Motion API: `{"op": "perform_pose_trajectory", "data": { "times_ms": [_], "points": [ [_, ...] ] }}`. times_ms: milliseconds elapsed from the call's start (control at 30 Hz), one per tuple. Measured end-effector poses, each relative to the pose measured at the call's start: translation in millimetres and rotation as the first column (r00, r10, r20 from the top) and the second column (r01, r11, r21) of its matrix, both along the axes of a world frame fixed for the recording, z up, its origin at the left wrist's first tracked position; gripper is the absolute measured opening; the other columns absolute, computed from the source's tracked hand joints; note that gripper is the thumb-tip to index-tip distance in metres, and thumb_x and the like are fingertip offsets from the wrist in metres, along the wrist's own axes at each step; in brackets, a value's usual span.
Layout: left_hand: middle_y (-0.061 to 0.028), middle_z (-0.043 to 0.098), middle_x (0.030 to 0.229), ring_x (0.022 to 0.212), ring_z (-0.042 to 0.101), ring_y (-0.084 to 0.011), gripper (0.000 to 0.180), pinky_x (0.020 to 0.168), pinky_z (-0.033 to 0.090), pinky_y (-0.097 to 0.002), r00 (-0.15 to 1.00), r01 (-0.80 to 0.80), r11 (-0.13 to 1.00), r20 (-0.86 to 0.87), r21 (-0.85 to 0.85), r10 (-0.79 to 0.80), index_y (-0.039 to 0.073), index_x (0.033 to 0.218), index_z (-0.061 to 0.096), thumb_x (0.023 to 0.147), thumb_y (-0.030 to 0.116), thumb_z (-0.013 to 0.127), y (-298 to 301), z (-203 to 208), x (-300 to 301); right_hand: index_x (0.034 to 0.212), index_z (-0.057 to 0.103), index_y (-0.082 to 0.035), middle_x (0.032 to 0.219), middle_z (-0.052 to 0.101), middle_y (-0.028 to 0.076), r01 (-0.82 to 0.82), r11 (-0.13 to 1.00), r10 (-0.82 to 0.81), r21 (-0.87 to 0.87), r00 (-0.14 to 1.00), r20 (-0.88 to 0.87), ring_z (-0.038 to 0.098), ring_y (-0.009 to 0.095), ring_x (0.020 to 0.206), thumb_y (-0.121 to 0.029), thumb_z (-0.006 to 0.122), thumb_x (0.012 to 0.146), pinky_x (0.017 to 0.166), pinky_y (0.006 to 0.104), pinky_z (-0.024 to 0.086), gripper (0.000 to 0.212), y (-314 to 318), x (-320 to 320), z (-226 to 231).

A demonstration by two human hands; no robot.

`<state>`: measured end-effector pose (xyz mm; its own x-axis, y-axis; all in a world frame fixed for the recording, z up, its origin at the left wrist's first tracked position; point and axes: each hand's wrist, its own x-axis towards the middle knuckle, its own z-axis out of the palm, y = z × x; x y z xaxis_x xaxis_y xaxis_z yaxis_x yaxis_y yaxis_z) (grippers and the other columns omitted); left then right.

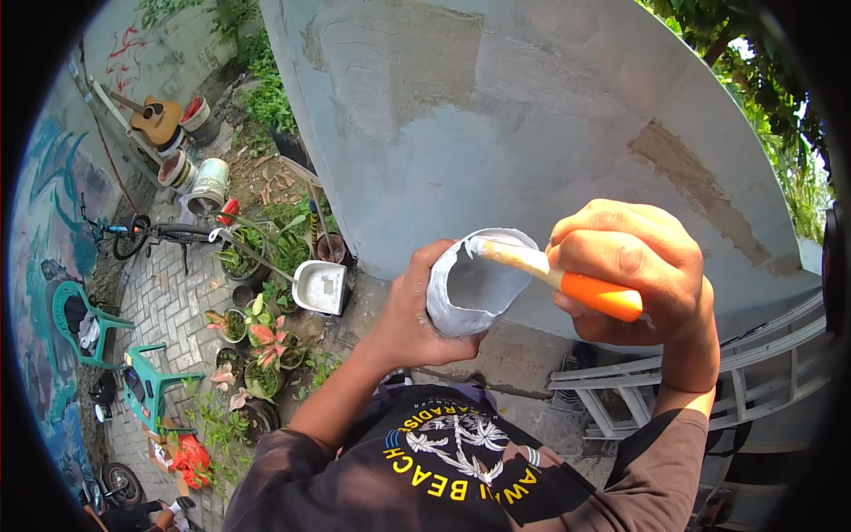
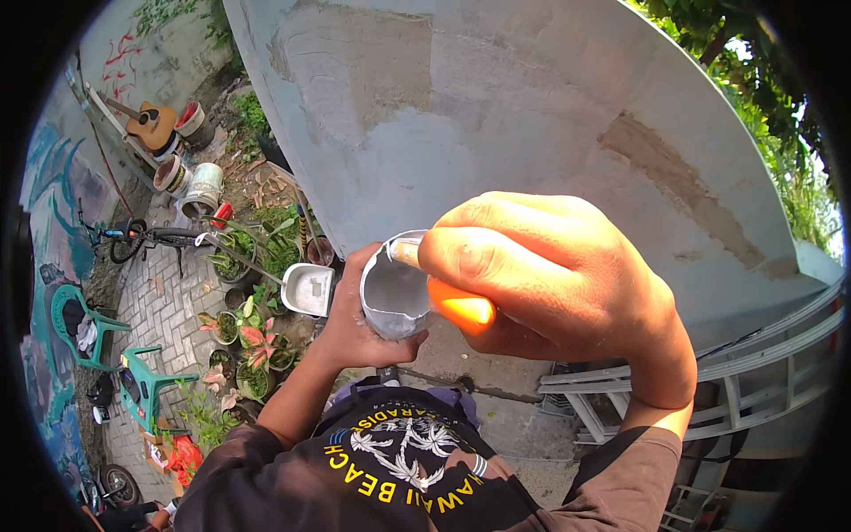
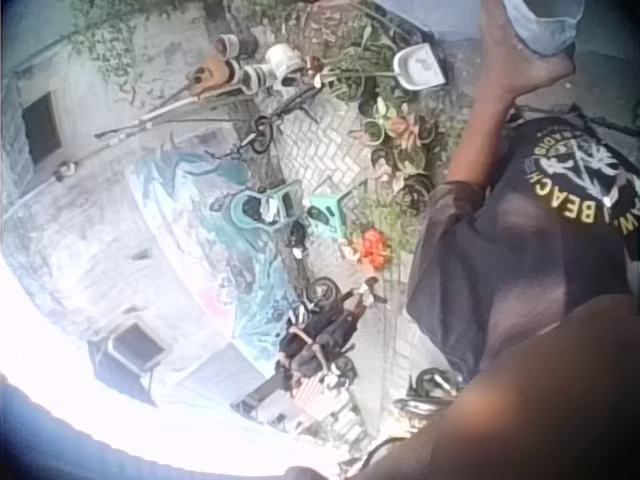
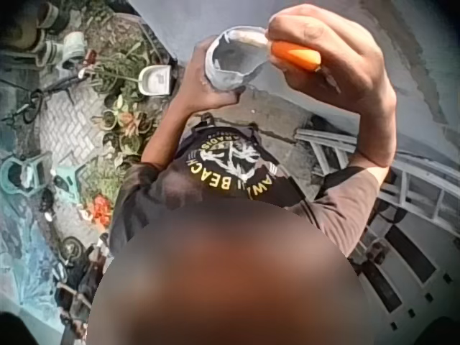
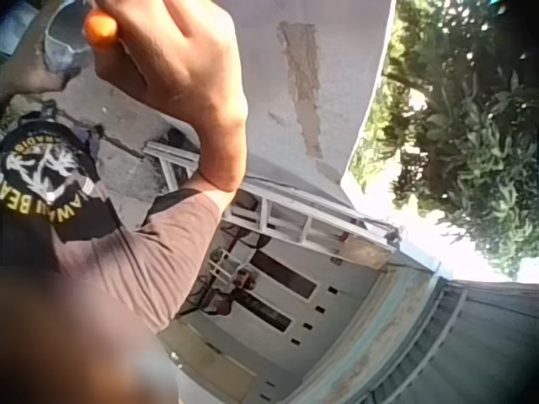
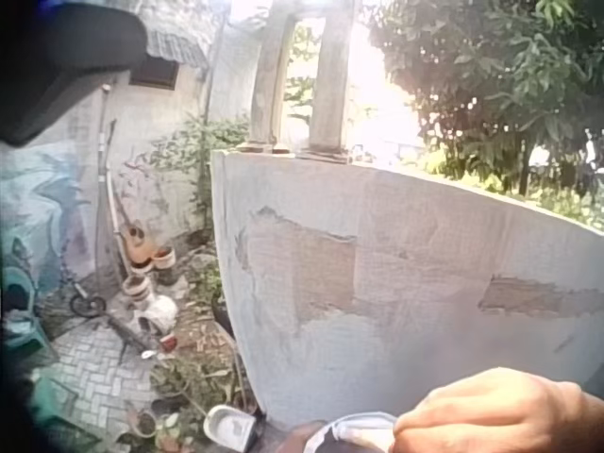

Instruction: The person paints a concrete wall with white paint using a handheld paint brush.

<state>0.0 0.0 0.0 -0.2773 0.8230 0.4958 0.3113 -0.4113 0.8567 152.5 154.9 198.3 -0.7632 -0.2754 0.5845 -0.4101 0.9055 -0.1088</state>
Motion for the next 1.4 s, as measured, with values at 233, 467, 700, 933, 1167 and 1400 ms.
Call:
{"op": "perform_pose_trajectory", "data": {
  "times_ms": [233, 467, 700, 933, 1167, 1400],
  "points": [
    [-0.0119, 0.059, 0.131, 0.12, 0.06, -0.0204, 0.102, 0.104, 0.048, -0.0379, 1.0, -0.019, 0.999, -0.001, 0.033, 0.019, 0.003, 0.15, 0.035, 0.064, 0.013, 0.088, 7, 9, 1, 0.11, 0.07, 0.004, 0.086, 0.067, 0.012, -0.022, 1.0, 0.022, -0.016, 0.999, -0.023, 0.068, 0.026, 0.067, 0.001, 0.08, 0.068, 0.057, 0.0338, 0.055, 0.043, -7, 0, 14],
    [-0.0122, 0.06, 0.131, 0.121, 0.06, -0.0214, 0.1, 0.105, 0.047, -0.038, 0.998, -0.048, 0.999, 0.046, 0.003, 0.048, 0.002, 0.149, 0.037, 0.065, 0.015, 0.089, 11, 16, -1, 0.107, 0.069, 0.004, 0.089, 0.069, 0.014, -0.006, 0.996, 0.016, 0.089, 0.994, -0.108, 0.068, 0.026, 0.066, -0.007, 0.08, 0.068, 0.054, 0.0329, 0.055, 0.042, -4, 3, 18],
    [-0.0121, 0.06, 0.129, 0.12, 0.06, -0.0214, 0.1, 0.105, 0.047, -0.038, 0.998, -0.026, 1.0, 0.065, -0.018, 0.027, 0.002, 0.15, 0.037, 0.065, 0.016, 0.088, 14, 11, -4, 0.104, 0.067, 0.004, 0.09, 0.069, 0.017, -0.022, 0.997, 0.029, 0.08, 0.996, -0.089, 0.068, 0.027, 0.064, -0.007, 0.079, 0.07, 0.054, 0.0329, 0.055, 0.038, 0, 2, 21],
    [-0.0136, 0.064, 0.122, 0.112, 0.065, -0.0228, 0.095, 0.099, 0.051, -0.0371, 0.998, -0.064, 0.997, 0.028, 0.034, 0.063, 0.002, 0.147, 0.04, 0.066, 0.017, 0.087, 16, 15, -9, 0.105, 0.067, 0.005, 0.09, 0.069, 0.017, -0.019, 0.99, 0.039, 0.141, 0.989, -0.14, 0.067, 0.027, 0.063, -0.007, 0.079, 0.069, 0.054, 0.0338, 0.055, 0.04, 3, 1, 21],
    [-0.0112, 0.059, 0.129, 0.12, 0.06, -0.0206, 0.1, 0.104, 0.047, -0.0377, 0.998, -0.031, 0.999, 0.057, -0.005, 0.032, 0.002, 0.15, 0.037, 0.065, 0.016, 0.087, 16, 17, -9, 0.102, 0.066, 0.006, 0.088, 0.067, 0.017, -0.047, 0.987, 0.063, 0.15, 0.992, -0.105, 0.067, 0.027, 0.063, -0.009, 0.08, 0.067, 0.054, 0.0344, 0.055, 0.041, 1, -1, 25],
    [-0.0112, 0.059, 0.129, 0.121, 0.059, -0.0205, 0.1, 0.105, 0.047, -0.0376, 0.997, -0.02, 1.0, 0.071, -0.01, 0.021, 0.002, 0.15, 0.036, 0.065, 0.016, 0.087, 17, 20, -10, 0.1, 0.066, -0.009, 0.086, 0.07, 0.01, 0.097, 0.987, -0.086, 0.124, 0.992, -0.093, 0.074, 0.024, 0.073, -0.014, 0.085, 0.079, 0.068, 0.0373, 0.062, 0.029, -3, 2, 25]
  ]
}}
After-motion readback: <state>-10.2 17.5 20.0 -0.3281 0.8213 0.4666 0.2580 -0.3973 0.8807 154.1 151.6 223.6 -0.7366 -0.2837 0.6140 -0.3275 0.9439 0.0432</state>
